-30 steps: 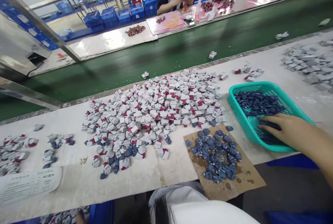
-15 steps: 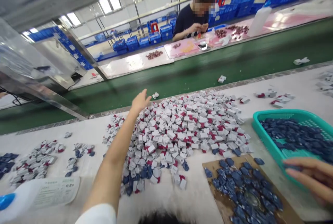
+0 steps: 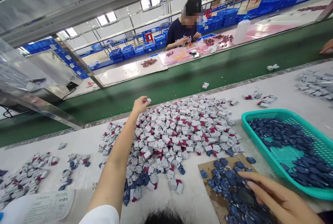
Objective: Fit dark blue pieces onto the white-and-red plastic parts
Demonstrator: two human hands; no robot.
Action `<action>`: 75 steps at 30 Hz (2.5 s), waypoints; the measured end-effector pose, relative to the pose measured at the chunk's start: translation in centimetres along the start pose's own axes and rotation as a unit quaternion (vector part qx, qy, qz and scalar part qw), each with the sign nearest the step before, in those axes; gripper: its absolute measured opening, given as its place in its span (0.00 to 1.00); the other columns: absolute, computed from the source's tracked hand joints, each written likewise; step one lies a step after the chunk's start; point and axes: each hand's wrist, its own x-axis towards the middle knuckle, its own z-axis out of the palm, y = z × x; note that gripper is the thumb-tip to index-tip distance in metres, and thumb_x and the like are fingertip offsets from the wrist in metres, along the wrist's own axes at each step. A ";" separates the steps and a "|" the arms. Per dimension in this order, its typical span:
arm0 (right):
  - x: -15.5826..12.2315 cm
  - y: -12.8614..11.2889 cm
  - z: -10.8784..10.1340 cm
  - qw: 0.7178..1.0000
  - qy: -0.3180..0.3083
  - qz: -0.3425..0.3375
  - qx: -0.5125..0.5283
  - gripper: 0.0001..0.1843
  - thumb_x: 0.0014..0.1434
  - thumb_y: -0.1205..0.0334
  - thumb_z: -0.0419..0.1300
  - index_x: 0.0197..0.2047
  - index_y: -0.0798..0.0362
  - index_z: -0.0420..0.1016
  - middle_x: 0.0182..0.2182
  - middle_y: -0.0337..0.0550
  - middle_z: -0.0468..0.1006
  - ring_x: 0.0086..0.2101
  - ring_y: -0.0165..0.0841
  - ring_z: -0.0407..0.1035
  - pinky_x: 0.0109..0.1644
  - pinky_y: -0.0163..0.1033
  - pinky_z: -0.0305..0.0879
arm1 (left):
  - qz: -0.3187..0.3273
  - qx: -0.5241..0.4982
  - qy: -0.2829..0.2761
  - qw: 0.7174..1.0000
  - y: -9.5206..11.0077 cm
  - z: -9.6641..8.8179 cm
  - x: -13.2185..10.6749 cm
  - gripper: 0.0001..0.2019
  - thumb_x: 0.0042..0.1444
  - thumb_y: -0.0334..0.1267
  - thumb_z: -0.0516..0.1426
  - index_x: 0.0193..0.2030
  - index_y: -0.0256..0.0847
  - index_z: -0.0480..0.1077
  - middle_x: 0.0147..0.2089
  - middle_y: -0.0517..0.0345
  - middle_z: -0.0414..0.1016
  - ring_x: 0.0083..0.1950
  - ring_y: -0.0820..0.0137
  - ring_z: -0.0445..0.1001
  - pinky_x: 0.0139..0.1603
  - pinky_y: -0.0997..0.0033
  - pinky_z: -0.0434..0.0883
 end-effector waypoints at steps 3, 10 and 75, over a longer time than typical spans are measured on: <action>0.5 -1.1 -0.7 0.997 -0.067 -0.033 0.022 0.22 0.59 0.42 0.56 0.43 0.50 0.79 0.36 0.45 0.82 0.32 0.38 0.77 0.33 0.35 0.76 | 0.008 -0.099 0.040 0.994 0.6 -1.1 -4.1 0.20 0.54 0.45 0.62 0.48 0.34 0.71 0.44 0.49 0.77 0.45 0.63 0.78 0.45 0.64 0.76; -1.9 -1.6 -0.2 0.986 -0.055 -0.150 -0.048 0.14 0.67 0.55 0.51 0.44 0.51 0.75 0.36 0.42 0.80 0.33 0.34 0.76 0.39 0.37 0.75 | -0.066 -0.379 0.101 0.917 1.2 -4.4 -19.3 0.25 0.26 0.45 0.74 0.33 0.41 0.73 0.34 0.60 0.77 0.36 0.68 0.79 0.31 0.79 0.75; 0.0 -11.7 -2.9 0.936 -0.244 -0.252 -0.017 0.10 0.69 0.64 0.48 0.35 0.49 0.65 0.25 0.36 0.68 0.23 0.27 0.65 0.25 0.31 0.60 | 0.018 -0.413 -0.170 0.895 6.1 9.3 -33.8 0.08 0.49 0.35 0.65 0.37 0.41 0.74 0.40 0.52 0.82 0.40 0.65 0.81 0.43 0.67 0.77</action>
